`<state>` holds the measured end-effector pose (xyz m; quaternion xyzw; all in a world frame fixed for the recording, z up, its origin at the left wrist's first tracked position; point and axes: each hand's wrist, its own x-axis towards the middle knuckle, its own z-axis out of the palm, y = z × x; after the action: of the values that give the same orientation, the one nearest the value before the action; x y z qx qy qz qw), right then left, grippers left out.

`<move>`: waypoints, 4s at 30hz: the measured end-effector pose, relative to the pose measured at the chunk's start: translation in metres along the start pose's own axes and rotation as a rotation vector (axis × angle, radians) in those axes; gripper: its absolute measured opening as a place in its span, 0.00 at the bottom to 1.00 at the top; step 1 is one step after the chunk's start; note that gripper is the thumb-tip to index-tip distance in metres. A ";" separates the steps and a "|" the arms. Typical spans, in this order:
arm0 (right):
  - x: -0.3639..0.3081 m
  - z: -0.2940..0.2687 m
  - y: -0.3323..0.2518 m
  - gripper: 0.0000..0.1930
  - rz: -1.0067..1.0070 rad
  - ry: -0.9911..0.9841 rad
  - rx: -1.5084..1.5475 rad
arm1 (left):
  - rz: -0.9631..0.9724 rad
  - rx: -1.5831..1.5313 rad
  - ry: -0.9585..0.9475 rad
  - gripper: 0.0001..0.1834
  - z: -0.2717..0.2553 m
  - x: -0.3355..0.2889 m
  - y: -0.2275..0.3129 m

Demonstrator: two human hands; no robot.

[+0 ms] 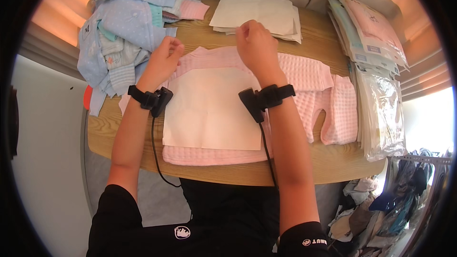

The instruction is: Folding and packing baby clothes into plastic bags at a distribution center table.

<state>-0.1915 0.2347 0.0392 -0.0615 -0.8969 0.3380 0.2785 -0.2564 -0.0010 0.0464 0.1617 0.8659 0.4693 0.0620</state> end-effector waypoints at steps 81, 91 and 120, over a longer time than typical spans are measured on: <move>-0.111 -0.073 -0.008 0.22 -0.238 -0.558 -0.101 | -0.102 0.191 -0.415 0.24 -0.088 -0.001 0.019; -0.111 -0.071 -0.004 0.19 -0.264 -0.527 -0.084 | 0.275 -0.797 -0.945 0.51 -0.083 -0.013 0.035; -0.110 -0.074 -0.021 0.27 -0.100 -0.373 0.021 | 0.478 0.469 -0.402 0.35 0.017 -0.030 0.020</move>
<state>-0.0576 0.2278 0.0482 0.0496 -0.9314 0.3385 0.1244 -0.2192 0.0123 0.0521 0.4573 0.8583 0.2186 0.0807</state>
